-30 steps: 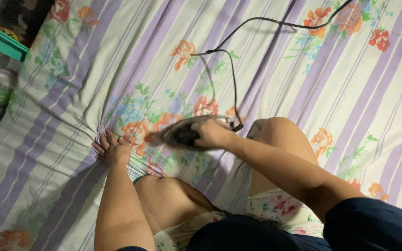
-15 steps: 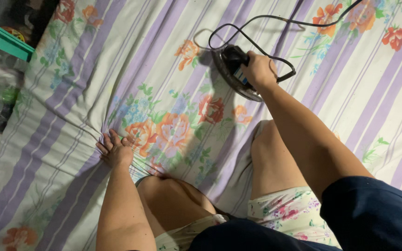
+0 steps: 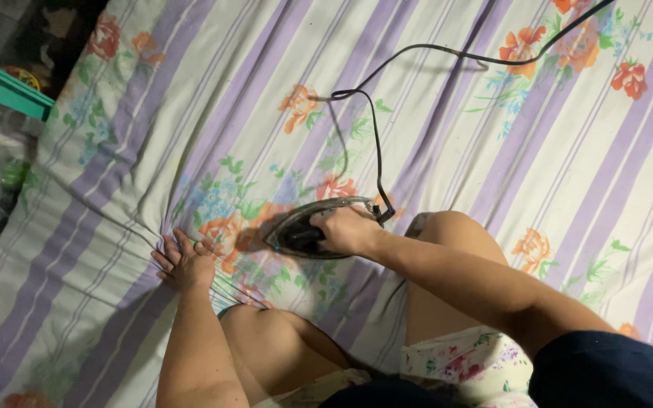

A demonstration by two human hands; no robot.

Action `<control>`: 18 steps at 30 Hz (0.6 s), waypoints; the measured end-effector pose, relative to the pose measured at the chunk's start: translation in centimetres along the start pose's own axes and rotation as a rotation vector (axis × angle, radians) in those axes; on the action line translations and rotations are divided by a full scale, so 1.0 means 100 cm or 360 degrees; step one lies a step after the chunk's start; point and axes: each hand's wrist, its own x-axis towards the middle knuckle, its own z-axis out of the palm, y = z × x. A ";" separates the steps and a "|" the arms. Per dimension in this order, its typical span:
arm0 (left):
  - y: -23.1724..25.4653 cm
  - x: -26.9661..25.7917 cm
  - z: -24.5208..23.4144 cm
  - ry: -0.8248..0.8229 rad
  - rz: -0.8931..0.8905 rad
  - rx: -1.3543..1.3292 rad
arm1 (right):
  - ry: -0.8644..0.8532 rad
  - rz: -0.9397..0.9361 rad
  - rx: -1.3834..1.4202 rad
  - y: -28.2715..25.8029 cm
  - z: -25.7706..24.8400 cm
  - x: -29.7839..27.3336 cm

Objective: The person irons a bedsheet on a bed using an electric iron, straightening and folding the sheet by hand between ironing sections.

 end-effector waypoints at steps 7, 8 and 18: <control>-0.001 0.003 0.004 0.0007 0.0004 0.0037 | 0.0284 0.0273 0.0036 0.086 -0.067 0.021; 0.001 0.004 0.004 0.0005 0.0002 0.0041 | 0.0338 0.0453 0.0124 0.104 -0.079 0.029; 0.020 -0.016 -0.016 0.0073 -0.0024 -0.0038 | 0.0661 0.0789 0.0398 0.165 -0.121 0.052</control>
